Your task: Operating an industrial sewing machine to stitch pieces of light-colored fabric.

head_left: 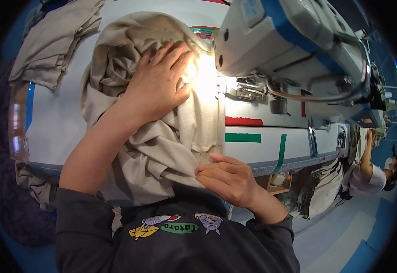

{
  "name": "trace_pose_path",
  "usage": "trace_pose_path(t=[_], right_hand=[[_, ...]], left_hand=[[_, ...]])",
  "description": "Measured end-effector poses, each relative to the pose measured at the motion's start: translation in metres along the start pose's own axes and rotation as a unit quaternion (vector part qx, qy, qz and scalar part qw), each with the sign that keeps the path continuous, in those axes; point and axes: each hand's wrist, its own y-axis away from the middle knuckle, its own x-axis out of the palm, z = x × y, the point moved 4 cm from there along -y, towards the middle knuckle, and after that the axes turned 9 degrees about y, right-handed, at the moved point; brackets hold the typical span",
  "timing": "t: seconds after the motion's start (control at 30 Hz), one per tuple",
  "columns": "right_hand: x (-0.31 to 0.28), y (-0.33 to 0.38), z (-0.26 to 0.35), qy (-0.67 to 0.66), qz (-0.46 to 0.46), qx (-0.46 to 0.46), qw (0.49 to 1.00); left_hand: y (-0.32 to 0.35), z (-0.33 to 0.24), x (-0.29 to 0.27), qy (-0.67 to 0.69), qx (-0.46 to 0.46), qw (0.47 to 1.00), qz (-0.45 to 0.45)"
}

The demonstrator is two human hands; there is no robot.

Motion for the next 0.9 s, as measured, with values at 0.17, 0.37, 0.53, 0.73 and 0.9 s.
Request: trace_pose_path(t=[0.17,0.37,0.53,0.73,0.9], right_hand=[[0.004,0.001,0.000,-0.012,-0.002,0.007,1.000],[-0.023,-0.004,-0.022,-0.008,-0.115,0.107,0.988],[-0.006,-0.036,-0.080,0.277,-0.050,0.181,0.942],[-0.037,-0.009,-0.107,0.034,-0.006,0.125,0.992],[-0.036,-0.007,-0.083,0.180,-0.043,0.097,0.978]], left_hand=[[0.000,-0.011,-0.017,-0.001,0.011,1.000,0.000],[0.025,-0.065,-0.009,0.184,0.083,0.967,0.153],[0.038,-0.046,0.004,0.092,0.136,0.984,0.064],[0.044,-0.038,0.001,0.063,0.149,0.985,0.056],[0.041,-0.052,-0.003,0.027,0.272,0.962,-0.019]])
